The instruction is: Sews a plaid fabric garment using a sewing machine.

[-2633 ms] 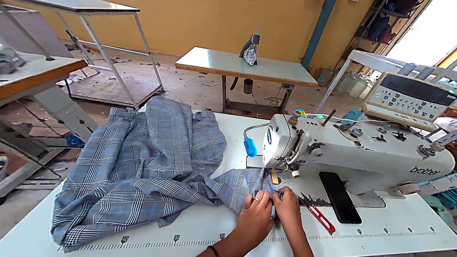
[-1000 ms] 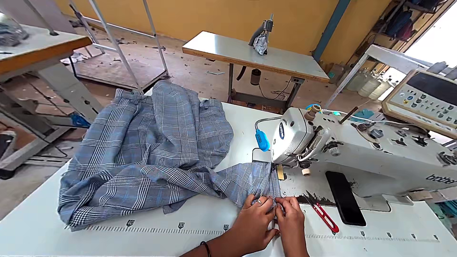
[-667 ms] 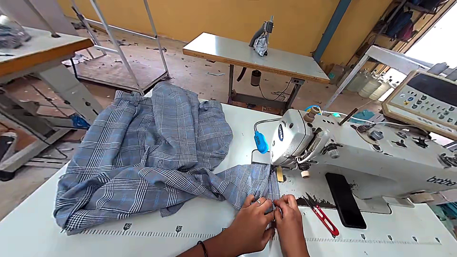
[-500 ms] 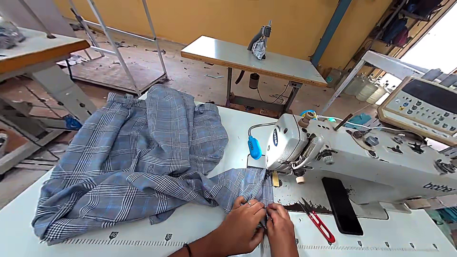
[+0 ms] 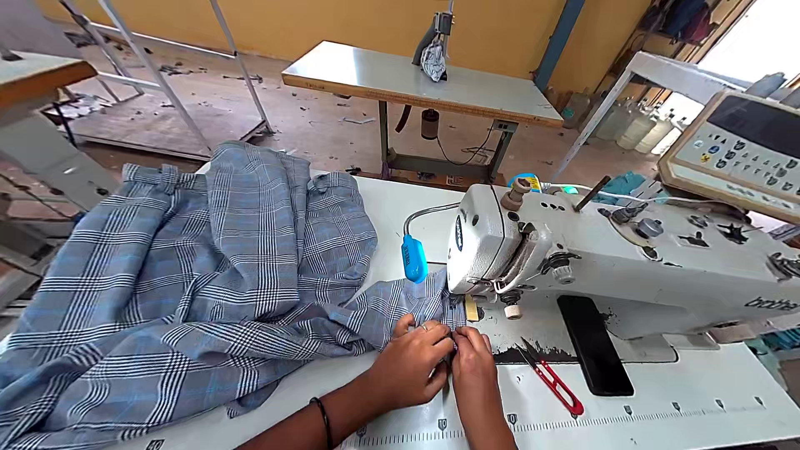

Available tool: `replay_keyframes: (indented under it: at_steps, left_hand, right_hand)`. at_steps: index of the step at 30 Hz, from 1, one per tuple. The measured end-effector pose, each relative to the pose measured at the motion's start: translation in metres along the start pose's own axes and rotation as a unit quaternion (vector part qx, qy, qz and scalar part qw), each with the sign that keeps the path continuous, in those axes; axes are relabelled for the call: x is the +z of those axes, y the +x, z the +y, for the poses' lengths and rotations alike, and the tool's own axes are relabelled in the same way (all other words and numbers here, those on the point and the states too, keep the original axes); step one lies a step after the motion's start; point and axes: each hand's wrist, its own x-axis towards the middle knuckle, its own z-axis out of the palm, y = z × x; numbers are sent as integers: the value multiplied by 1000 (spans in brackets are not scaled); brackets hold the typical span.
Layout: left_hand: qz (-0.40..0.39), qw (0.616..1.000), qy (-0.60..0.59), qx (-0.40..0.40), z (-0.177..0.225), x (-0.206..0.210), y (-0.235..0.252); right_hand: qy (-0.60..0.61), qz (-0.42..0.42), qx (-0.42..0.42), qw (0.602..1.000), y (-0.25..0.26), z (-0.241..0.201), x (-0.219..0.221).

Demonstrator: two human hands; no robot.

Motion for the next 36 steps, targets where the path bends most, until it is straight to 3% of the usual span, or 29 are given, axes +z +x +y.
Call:
replay_keyframes:
  at_steps: [4,6,8,11,13,15,17,19,23,30,36]
  left_hand:
    - [-17,999,23,16,-12,1,12]
    - [-109,994,9,1,-19,-13,25]
    - [-244,966,41,-69,-24,-38,48]
    - [-328,920,142,-160,-24,-64,69]
    - [-290,931,179,-130,-9,-67,57]
    - [-240,963,104,-60,16,-66,34]
    - [-271,962,-12,-37,44,-67,18]
    - [-284,951,-92,-79,53,-60,10]
    - [-203,936,-217,-187,50,-36,-1]
    - [-137,919,-302,-215,71,-22,-7]
    - [-168,907,-304,-237,81,-22,-1]
  right_hand:
    - [-12,-12,9,1000,13,2,6]
    - [-19,-17,16,1000,15,5,10]
    - [-19,-30,29,999,17,5,10]
    - [23,-94,88,991,22,3,0]
    - [83,-104,127,983,21,4,-10]
    - [126,-64,145,979,12,6,-15]
    - [164,-45,159,972,-1,6,-20]
    - [198,-39,168,965,-14,6,-25]
    - [275,-54,195,940,-28,5,-41]
    - [206,-28,186,960,-13,13,-50]
    - [197,-87,214,953,1,13,-52]
